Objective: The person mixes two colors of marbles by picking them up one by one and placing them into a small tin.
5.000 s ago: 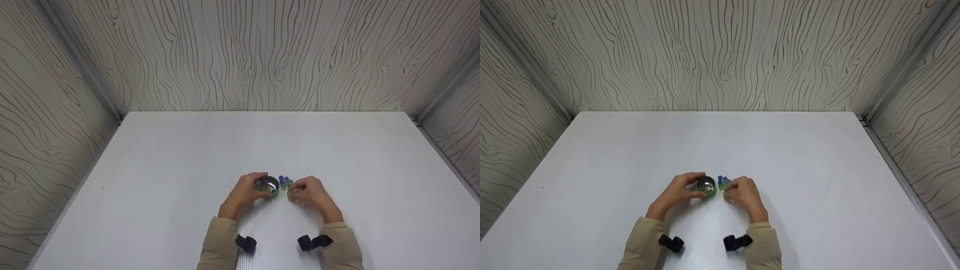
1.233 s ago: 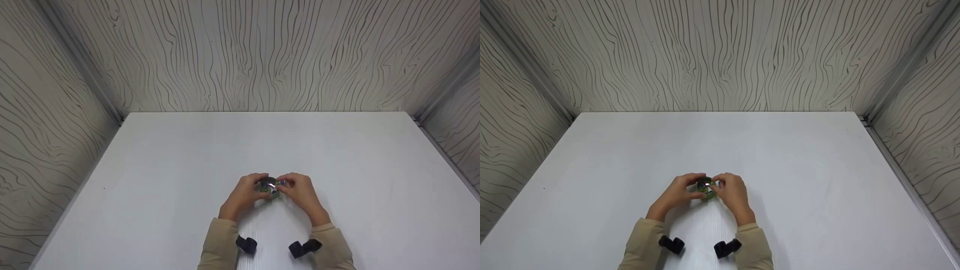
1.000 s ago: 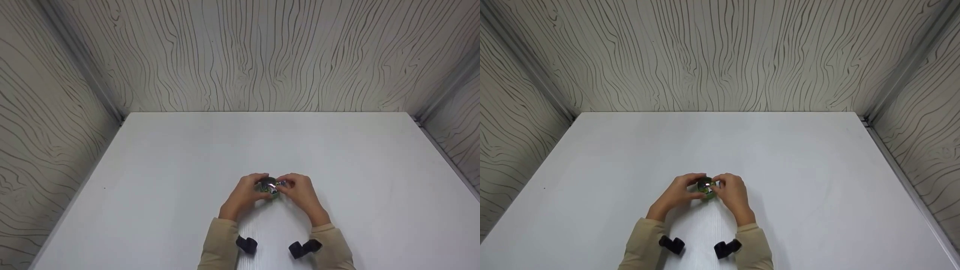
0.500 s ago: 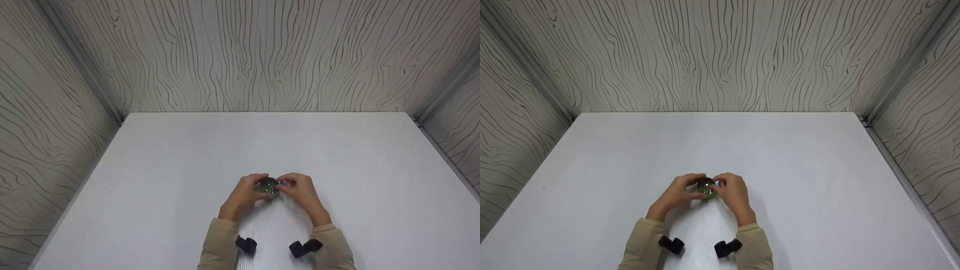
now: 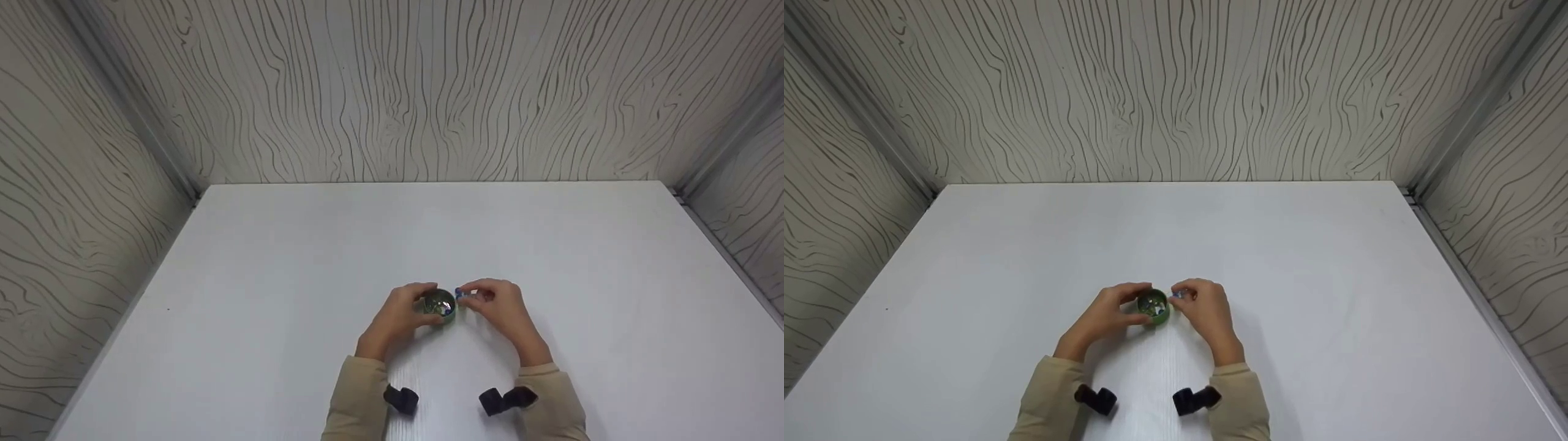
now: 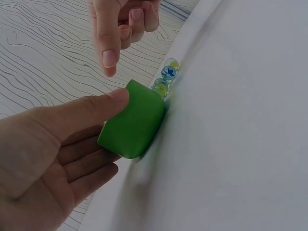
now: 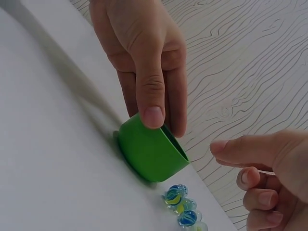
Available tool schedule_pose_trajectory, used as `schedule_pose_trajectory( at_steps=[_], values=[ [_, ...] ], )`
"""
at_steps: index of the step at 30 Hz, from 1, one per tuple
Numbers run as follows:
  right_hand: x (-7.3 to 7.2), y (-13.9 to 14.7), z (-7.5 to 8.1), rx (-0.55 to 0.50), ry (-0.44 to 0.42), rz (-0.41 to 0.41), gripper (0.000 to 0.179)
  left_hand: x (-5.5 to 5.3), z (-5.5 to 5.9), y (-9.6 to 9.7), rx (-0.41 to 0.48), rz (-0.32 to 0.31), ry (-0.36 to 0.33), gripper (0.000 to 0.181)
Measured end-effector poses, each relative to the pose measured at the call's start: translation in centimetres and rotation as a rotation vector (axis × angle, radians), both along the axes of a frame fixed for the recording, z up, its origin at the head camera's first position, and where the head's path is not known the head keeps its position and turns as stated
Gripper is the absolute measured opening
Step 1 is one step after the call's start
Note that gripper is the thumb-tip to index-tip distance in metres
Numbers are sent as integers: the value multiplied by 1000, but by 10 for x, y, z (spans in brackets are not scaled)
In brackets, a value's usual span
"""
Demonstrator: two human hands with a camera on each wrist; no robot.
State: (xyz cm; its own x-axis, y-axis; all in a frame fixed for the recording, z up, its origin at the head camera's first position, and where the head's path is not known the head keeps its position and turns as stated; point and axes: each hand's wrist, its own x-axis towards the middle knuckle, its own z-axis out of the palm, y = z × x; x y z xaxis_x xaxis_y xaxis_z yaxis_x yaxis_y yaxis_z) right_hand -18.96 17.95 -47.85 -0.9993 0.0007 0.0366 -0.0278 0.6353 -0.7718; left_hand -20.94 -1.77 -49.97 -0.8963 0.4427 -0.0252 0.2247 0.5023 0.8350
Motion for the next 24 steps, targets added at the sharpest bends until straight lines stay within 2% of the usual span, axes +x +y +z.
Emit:
schedule_pose_trajectory(
  at_steps=[7,16,24],
  values=[
    [-3,8,1,24,13,-15,20,-2,-1,0,-2,1,5,59],
    [-10,11,1,-2,0,-38,20,-1,-4,0,4,13,-12,60],
    [-19,12,1,15,-16,-45,22,-1,0,1,-1,16,-21,60]
  ],
)
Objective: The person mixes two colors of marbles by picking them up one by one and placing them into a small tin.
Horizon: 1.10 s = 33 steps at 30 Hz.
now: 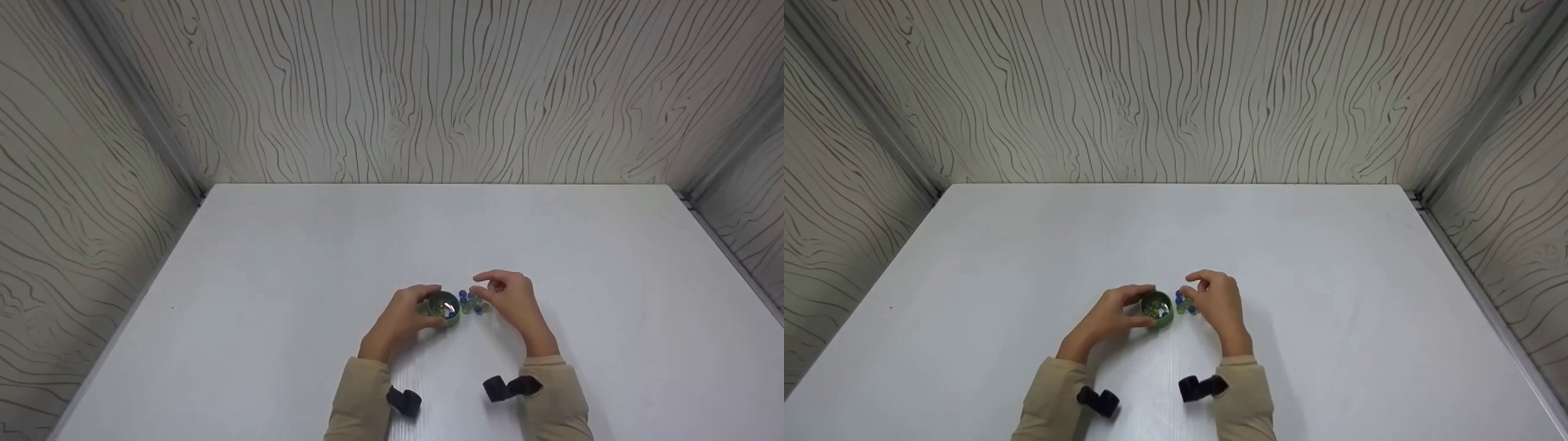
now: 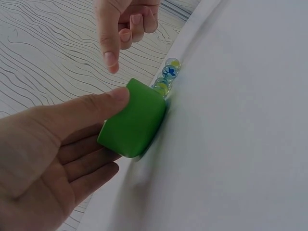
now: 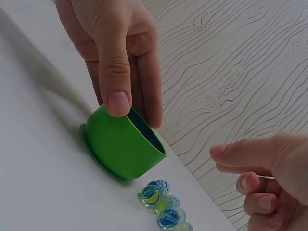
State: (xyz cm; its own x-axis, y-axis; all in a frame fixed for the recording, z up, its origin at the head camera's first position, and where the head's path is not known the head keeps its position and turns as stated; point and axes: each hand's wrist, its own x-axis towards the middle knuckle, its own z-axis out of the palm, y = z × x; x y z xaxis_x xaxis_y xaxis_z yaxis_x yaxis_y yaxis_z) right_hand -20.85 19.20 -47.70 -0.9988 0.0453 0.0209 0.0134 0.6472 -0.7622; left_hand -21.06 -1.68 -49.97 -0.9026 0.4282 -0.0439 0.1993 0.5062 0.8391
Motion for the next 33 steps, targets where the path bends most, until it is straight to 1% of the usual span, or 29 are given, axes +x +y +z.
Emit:
schedule_pose_trajectory(
  at_steps=[4,7,12,20,24,26,28,31,33],
  values=[
    [0,5,-3,15,-18,-12,23,1,1,1,-17,11,-18,61],
    [1,9,-5,17,-33,-28,23,1,2,0,-13,12,-30,61],
    [3,11,-7,9,-53,-45,23,0,1,-3,-7,-1,-13,60],
    [5,14,-8,5,-82,-17,21,0,1,-4,13,-16,-3,60],
    [6,17,-9,8,-128,-10,23,1,3,-4,11,-28,8,60],
    [6,19,-10,13,-156,-8,24,2,5,-3,-2,-40,39,58],
    [6,20,-11,11,-183,-11,25,3,5,-3,-2,-44,45,58],
    [7,21,-11,10,-207,-10,27,2,4,-2,-3,-41,36,58],
    [8,21,-11,7,-216,-13,27,1,2,-1,10,-33,11,59]
  ],
)
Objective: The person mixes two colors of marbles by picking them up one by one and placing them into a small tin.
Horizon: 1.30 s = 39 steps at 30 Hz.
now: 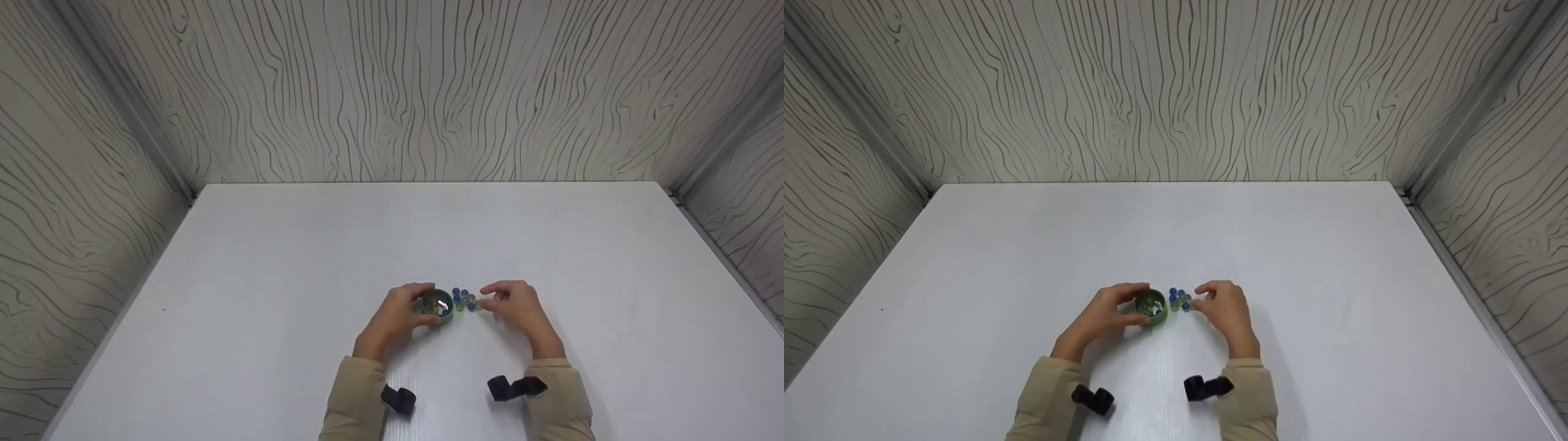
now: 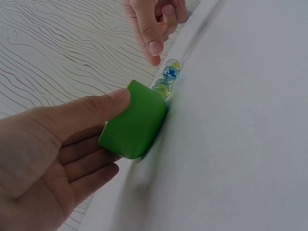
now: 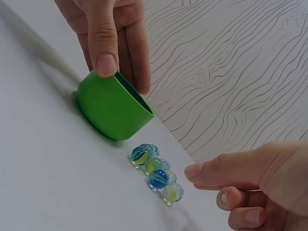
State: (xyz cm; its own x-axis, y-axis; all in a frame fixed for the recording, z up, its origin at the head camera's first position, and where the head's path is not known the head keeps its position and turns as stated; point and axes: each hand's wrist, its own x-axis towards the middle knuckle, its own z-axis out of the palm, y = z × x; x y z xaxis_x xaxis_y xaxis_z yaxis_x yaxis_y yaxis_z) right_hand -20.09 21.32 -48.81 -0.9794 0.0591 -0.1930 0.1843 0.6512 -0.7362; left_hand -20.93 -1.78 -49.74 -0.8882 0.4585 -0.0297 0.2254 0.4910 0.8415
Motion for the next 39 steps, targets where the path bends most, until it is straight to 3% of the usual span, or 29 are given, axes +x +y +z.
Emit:
schedule_pose_trajectory(
  at_steps=[21,39],
  values=[
    [0,-1,-9,-22,-47,-14,27,-1,-3,0,-5,0,19,60],
    [1,-2,-9,-7,-34,0,24,-1,-3,0,5,1,6,60]
  ],
)
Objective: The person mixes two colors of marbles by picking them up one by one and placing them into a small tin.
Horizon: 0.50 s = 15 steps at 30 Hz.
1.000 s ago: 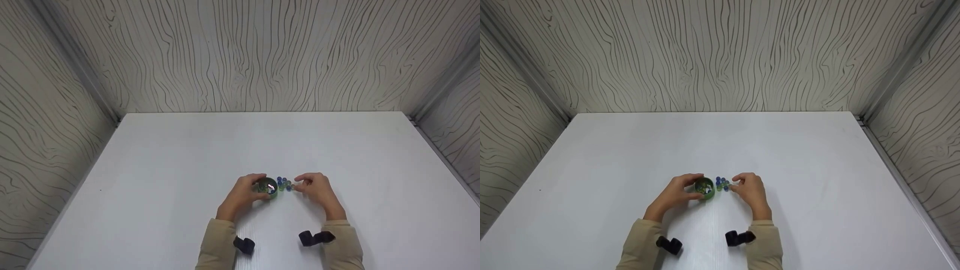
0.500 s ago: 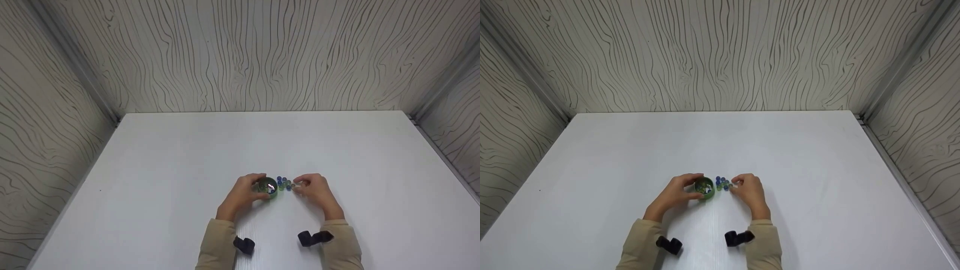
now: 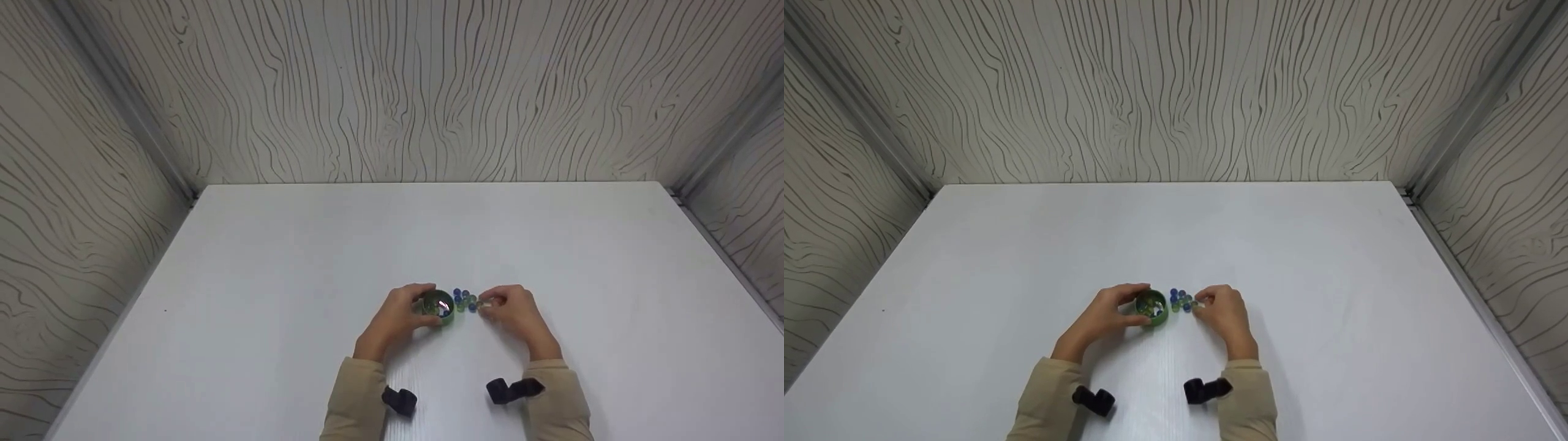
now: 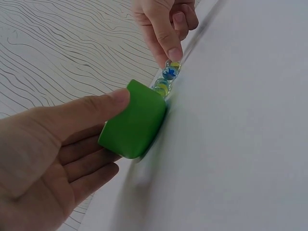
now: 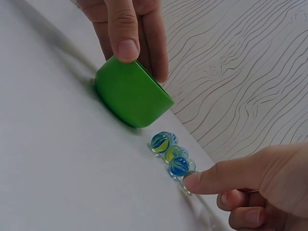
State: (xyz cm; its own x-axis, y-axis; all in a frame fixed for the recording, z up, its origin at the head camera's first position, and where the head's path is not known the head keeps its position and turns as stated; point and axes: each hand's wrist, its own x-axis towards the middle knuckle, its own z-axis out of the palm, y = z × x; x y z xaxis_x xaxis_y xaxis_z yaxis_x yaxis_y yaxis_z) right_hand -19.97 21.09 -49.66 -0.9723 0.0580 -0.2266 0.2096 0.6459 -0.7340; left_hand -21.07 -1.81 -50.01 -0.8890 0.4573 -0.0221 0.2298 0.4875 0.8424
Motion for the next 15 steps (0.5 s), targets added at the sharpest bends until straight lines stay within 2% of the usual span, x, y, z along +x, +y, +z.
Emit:
schedule_pose_trajectory(
  at_steps=[15],
  values=[
    [0,0,-3,28,35,10,20,0,0,0,2,-2,8,60]
  ],
)
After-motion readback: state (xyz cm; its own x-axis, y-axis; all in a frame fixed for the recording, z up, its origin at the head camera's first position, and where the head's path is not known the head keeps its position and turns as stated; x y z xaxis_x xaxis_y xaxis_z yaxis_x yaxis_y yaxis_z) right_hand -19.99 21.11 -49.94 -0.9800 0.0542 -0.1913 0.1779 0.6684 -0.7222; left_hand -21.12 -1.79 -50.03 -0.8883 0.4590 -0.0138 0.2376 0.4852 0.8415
